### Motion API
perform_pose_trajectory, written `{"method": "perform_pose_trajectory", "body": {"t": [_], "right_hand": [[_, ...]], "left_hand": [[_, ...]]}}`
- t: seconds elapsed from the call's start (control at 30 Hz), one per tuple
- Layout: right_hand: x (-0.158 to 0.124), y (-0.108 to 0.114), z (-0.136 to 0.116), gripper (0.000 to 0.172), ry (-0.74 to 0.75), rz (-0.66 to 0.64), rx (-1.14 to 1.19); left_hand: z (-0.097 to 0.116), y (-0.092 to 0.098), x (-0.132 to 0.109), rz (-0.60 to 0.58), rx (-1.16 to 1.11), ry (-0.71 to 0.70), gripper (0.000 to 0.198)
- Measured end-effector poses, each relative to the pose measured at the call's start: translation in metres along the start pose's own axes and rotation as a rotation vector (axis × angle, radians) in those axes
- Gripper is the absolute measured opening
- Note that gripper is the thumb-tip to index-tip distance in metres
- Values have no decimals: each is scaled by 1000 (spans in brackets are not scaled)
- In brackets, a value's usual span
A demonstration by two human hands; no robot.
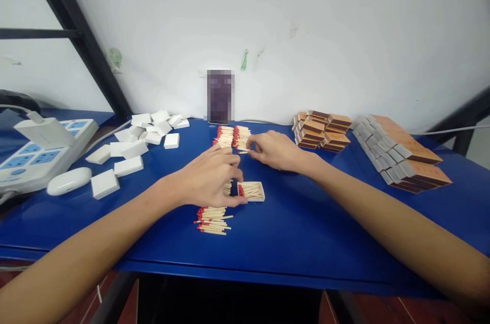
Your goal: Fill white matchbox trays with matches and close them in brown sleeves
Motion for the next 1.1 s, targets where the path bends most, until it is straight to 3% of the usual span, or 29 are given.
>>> {"method": "perform_pose_trajectory", "body": {"t": [0.4,0.7,1.1], "right_hand": [[2,-11,0,33,-6,10,4],[1,-7,2,28,7,-14,124],[-1,-3,2,26,135,-43,279]], "left_hand": [[-3,2,0,-40,-3,36,47],[-5,2,0,-46,-15,23,47],[-4,3,0,-52,-32,21,45]]}}
Point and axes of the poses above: each hand's wrist, its own x-axis towards the middle knuckle, its own y-axis out of the back of the hand, z = x × y, the point moved 3 cm from there along x, towards the middle knuckle, and after that the axes turned 4 degrees about -x, right-handed, at the moved point
